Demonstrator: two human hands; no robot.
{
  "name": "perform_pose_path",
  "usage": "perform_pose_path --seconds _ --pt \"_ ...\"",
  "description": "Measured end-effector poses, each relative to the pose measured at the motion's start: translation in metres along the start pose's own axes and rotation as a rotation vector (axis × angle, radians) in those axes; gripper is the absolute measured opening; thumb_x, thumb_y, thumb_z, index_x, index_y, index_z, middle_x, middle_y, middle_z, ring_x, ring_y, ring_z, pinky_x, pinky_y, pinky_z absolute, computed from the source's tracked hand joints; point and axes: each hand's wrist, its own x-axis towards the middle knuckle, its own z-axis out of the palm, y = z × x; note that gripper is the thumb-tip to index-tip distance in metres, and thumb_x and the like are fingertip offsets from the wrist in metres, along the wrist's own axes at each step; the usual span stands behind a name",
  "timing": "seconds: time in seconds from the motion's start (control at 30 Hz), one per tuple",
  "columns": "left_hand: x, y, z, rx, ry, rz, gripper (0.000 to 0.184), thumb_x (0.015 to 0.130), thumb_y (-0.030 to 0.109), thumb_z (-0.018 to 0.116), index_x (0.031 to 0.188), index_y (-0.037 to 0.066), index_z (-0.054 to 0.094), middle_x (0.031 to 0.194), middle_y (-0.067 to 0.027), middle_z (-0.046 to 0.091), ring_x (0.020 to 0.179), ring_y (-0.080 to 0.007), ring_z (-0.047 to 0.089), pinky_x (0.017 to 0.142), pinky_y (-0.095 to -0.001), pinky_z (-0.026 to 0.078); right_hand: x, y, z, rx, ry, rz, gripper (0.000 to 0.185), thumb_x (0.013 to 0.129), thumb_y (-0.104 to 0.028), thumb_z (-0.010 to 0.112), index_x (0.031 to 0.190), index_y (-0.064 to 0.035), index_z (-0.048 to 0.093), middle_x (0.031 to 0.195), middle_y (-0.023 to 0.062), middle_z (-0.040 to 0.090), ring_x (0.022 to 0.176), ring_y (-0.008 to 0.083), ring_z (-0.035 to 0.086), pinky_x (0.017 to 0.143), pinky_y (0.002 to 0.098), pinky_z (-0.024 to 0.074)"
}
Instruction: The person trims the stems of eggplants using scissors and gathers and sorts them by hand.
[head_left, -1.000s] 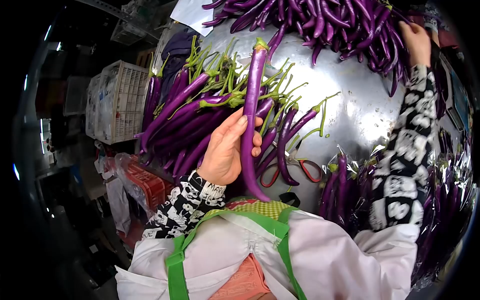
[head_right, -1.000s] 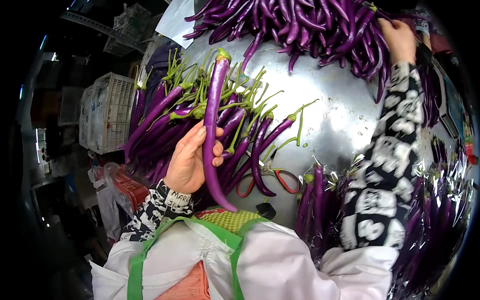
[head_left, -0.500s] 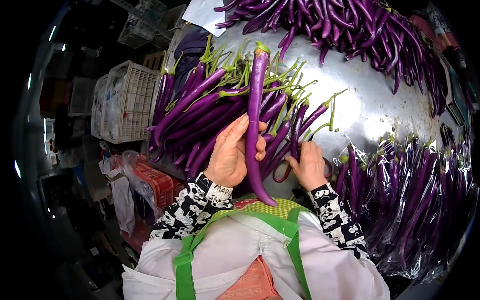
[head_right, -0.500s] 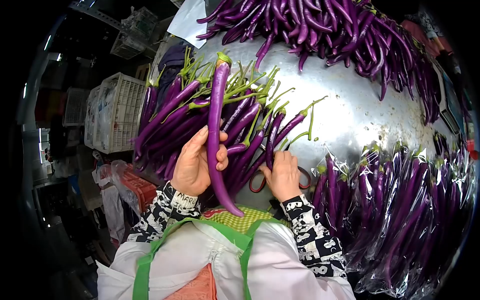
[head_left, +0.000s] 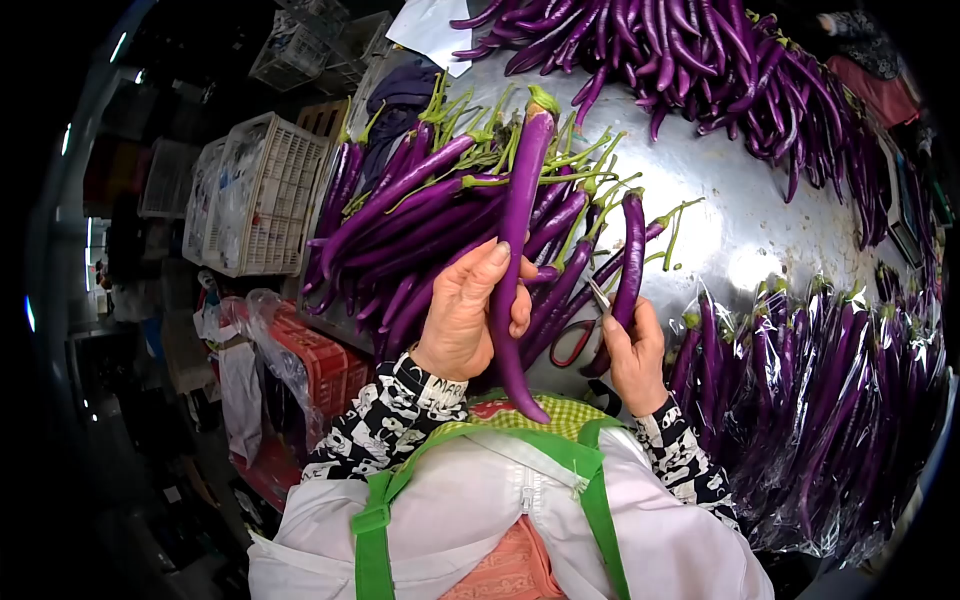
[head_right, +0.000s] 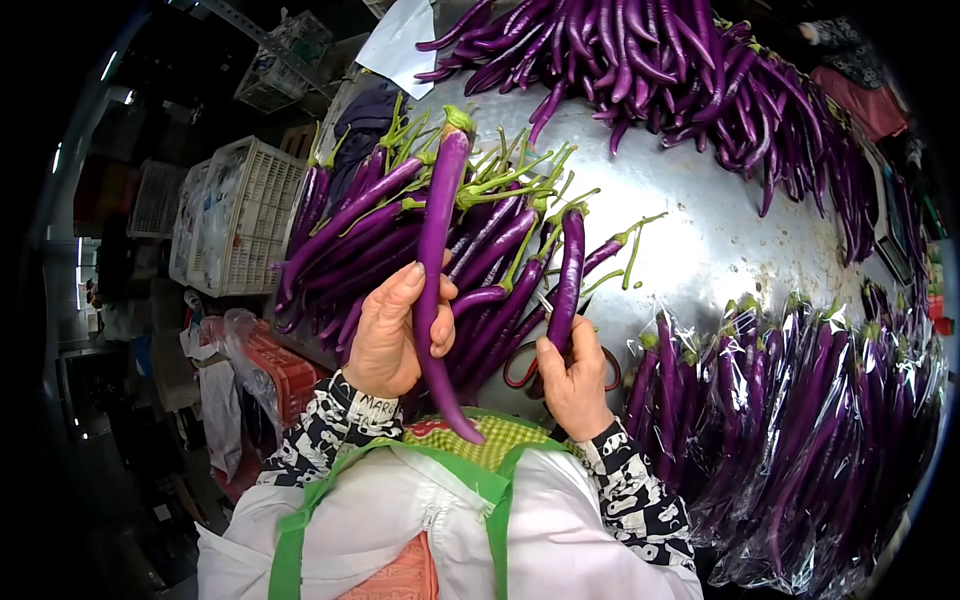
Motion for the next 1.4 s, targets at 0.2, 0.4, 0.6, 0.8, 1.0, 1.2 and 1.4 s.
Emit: perform_pose_path --seconds 0.2,0.4,0.6,0.8,1.0,1.2,1.4 --pt "0.005 0.000 0.008 0.096 0.023 0.056 0.027 0.100 0.024 0.054 0.107 -0.001 0.059 0.076 -0.0054 0.060 0.061 -0.0114 0.058 0.051 -0.0244 0.046 0.013 -0.003 0.020 0.094 -0.004 -0.046 0.029 0.094 -0.013 0.060 0.118 0.0007 0.051 0.086 0.0016 0.058 0.071 0.0064 0.053 0.062 0.0219 0.0441" --pt "0.009 0.004 0.006 0.188 -0.003 0.100 0.047 0.095 0.007 0.052 0.140 -0.003 0.040 0.114 -0.0099 0.058 0.093 -0.0153 0.060 0.081 -0.0300 0.050 0.031 0.007 0.034 -0.554 -0.274 -0.231 0.045 0.086 -0.020 0.067 0.118 0.0089 0.053 0.103 0.0245 0.055 0.098 0.0401 0.056 0.085 0.0441 0.0460" --pt "0.019 0.007 0.005 0.094 -0.040 0.080 0.061 0.092 -0.001 0.052 0.147 -0.002 0.026 0.126 -0.0139 0.052 0.107 -0.0203 0.056 0.092 -0.0338 0.049 0.026 -0.003 0.021 -0.192 -0.163 -0.131 0.032 0.097 -0.019 0.055 0.118 0.0050 0.056 0.103 0.0193 0.061 0.093 0.0319 0.062 0.080 0.0372 0.0493" --pt "0.036 -0.004 0.016 0.044 -0.015 0.079 0.063 0.089 -0.003 0.062 0.142 -0.001 0.030 0.118 -0.0147 0.056 0.104 -0.0201 0.059 0.090 -0.0317 0.051 0.016 -0.047 0.019 0.567 -0.519 0.334 0.065 0.102 -0.051 0.033 0.138 0.0018 0.039 0.116 0.0156 0.060 0.105 0.0250 0.062 0.090 0.0355 0.0494" --pt "0.057 -0.010 0.034 0.223 0.040 0.100 0.068 0.082 -0.002 0.072 0.137 -0.005 0.031 0.107 -0.0108 0.056 0.087 -0.0133 0.062 0.071 -0.0224 0.054 0.026 -0.052 0.020 1.054 -0.567 0.476 0.056 0.102 -0.050 0.032 0.129 -0.0022 0.044 0.110 0.0159 0.061 0.095 0.0270 0.063 0.089 0.0450 0.0523" --pt "0.078 -0.016 0.029 0.209 -0.075 0.069 0.045 0.095 0.016 0.061 0.132 -0.006 0.045 0.113 -0.0120 0.061 0.097 -0.0162 0.061 0.085 -0.0287 0.051 0.035 -0.052 0.007 1.137 -0.261 0.410 0.033 0.102 -0.034 0.045 0.115 -0.0046 0.050 0.075 -0.0013 0.047 0.051 0.0060 0.037 0.046 0.0233 0.0314" --pt "0.044 -0.006 -0.008 0.469 0.066 0.126 0.032 0.094 0.009 0.060 0.123 -0.005 0.054 0.109 -0.0128 0.064 0.094 -0.0170 0.064 0.081 -0.0278 0.053 0.112 -0.071 -0.089 0.611 0.155 -0.125 0.019 0.093 -0.023 0.061 0.095 -0.0065 0.053 0.060 -0.0072 0.040 0.044 0.0045 0.035 0.037 0.0212 0.0273"
